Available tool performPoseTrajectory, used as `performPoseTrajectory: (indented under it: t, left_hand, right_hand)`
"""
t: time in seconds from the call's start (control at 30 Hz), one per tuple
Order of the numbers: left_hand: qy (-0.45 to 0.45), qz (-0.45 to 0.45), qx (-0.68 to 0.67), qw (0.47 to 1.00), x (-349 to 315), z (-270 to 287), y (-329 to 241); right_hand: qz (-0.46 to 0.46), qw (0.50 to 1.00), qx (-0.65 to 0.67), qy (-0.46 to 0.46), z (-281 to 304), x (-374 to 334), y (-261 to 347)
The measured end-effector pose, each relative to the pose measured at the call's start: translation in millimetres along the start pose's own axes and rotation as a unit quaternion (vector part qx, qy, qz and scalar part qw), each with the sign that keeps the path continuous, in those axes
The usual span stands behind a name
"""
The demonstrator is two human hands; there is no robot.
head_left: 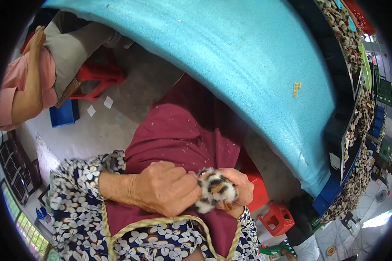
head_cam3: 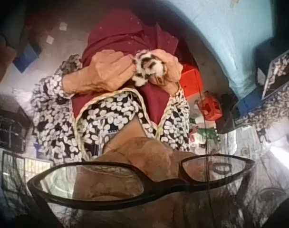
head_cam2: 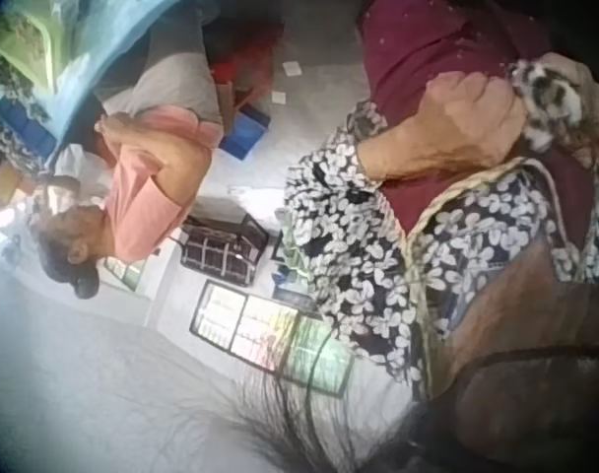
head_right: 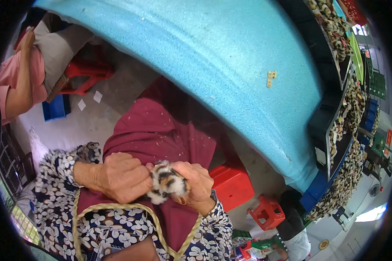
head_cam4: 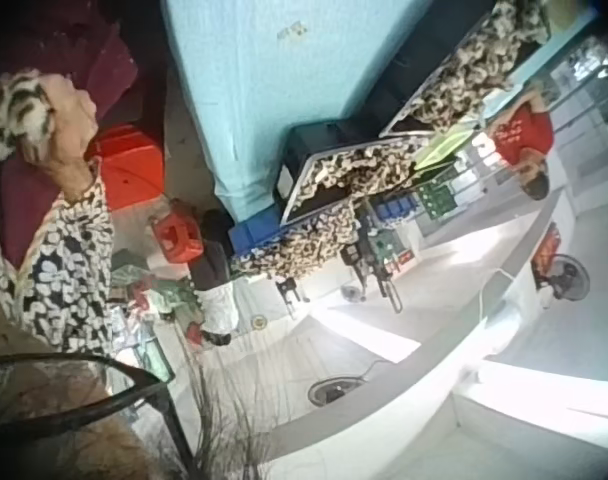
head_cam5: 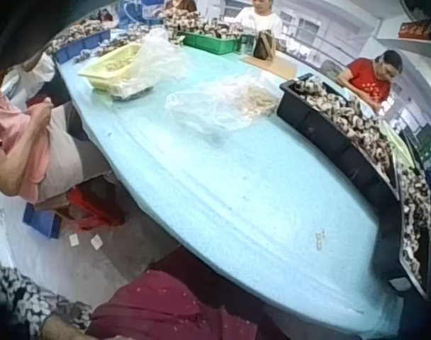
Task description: The person assembles plush toys by inserting small plastic pieces into fabric toy bodies by hand, repeatedly retrieving toy bodies and plastic parts from trays on the table.
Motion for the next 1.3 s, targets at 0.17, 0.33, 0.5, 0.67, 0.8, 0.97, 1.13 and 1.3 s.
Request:
performPoseTrajectory:
  t: [0.17,0.33,0.5,0.67,0.8,0.97,1.13,1.3]
  left_hand:
    - [0.047,-0.037,0.071,0.996,9.9,-16.0,-4.4]
    - [-0.092,0.059,0.01,0.994,5.0,-11.9,7.4]
    - [-0.142,0.044,-0.014,0.989,18.3,0.9,0.1]
    - [-0.056,0.091,-0.043,0.993,1.2,-14.4,18.4]
    - [-0.016,0.194,-0.05,0.98,-23.9,-24.0,34.2]
    - [-0.028,0.285,-0.14,0.948,-28.2,-49.1,74.2]
    - [-0.056,0.331,-0.197,0.921,-32.5,-66.4,115.0]
    - [-0.125,0.275,-0.167,0.939,-27.2,-64.6,137.3]
  right_hand:
    - [-0.043,0.998,0.027,-0.048,-9.3,7.2,-9.2]
    - [0.002,0.984,0.11,-0.137,-9.9,-4.7,-16.1]
    - [0.052,0.991,0.042,-0.12,-7.1,12.0,3.3]
    - [-0.068,0.997,-0.037,-0.029,-17.9,3.8,-13.5]
    - [-0.072,0.997,-0.032,0.019,-38.8,8.9,-19.5]
    - [-0.097,0.986,-0.077,0.112,-55.6,24.2,-50.0]
    - [-0.098,0.986,-0.085,0.102,-70.3,40.7,-89.7]
    - [-0.226,0.973,0.034,0.028,-86.1,55.3,-119.7]
Point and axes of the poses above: each hand's wrist, its own x-axis towards the middle knuckle, its own z-axis out of the back of the hand, y = z × x, the point moved 2 cm from there along x, towards the middle knuckle, and after that the axes turned 5 degrees about -x, right-handed, at the moved point
